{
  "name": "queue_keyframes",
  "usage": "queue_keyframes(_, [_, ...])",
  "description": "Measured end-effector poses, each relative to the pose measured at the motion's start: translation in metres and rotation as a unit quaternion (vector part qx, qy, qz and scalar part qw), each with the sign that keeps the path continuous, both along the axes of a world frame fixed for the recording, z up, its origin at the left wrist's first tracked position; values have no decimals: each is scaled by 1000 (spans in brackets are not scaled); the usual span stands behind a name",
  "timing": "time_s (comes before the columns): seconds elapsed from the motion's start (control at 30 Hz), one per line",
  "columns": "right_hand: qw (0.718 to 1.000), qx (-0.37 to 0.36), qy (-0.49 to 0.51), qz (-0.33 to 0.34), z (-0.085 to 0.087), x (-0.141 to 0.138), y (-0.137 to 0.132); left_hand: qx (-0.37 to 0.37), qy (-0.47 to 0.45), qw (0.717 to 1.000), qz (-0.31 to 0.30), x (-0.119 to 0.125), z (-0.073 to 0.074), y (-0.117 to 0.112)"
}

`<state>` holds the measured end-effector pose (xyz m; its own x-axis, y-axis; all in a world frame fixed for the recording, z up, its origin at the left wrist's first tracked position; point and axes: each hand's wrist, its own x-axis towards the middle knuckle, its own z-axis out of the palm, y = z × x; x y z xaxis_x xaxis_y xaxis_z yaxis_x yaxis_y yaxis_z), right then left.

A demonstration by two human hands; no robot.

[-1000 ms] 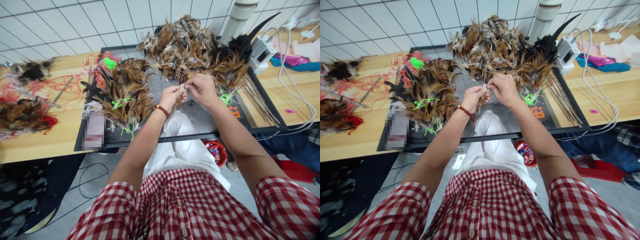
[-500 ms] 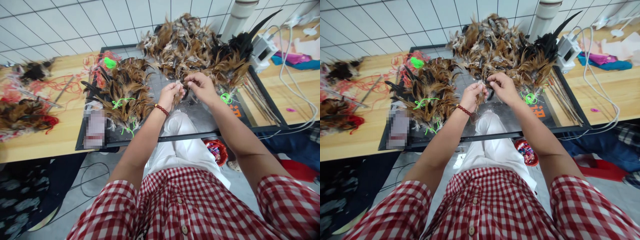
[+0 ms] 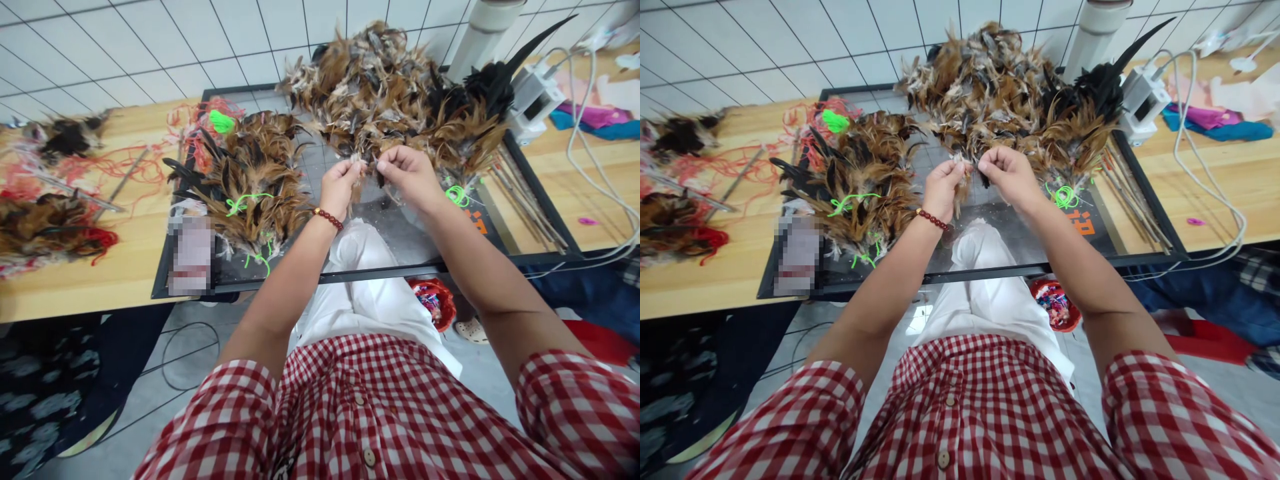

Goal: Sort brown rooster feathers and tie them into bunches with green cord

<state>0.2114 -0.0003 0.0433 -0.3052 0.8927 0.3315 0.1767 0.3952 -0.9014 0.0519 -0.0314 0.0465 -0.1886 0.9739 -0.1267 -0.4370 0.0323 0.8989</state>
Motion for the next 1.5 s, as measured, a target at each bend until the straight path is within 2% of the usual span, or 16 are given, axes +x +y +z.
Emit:
queue_keyframes(0.1, [993,-74,94,4,-3,-8,-2,-5,-10,1000,-14,4,1,-3])
queue_keyframes(0.23, [978,-144,151,7,-10,-9,0,-13,-9,999,-29,5,2,-6])
queue_keyframes(0.43, [967,-196,158,28,-7,-10,-4,25,22,997,-64,5,-6,-4])
queue_keyframes(0.57, [959,-234,160,7,-1,-16,-12,28,13,997,-71,4,-13,2])
queue_keyframes(0.7, [973,-180,142,-11,4,-11,-11,47,36,997,-53,3,-17,6])
queue_keyframes(0.87, [985,-92,146,4,10,-5,-8,44,77,994,-58,4,-17,5])
queue_keyframes(1.03, [987,-64,148,28,7,-12,-13,47,127,989,-67,7,-11,1])
queue_keyframes(1.27, [990,-42,131,14,1,-5,-4,37,141,984,-103,8,-6,-3])
queue_keyframes(1.37, [990,-62,118,55,6,5,-2,28,139,980,-140,5,-3,-5])
queue_keyframes(1.5, [985,-76,71,139,15,19,-1,24,136,964,-229,0,3,-12])
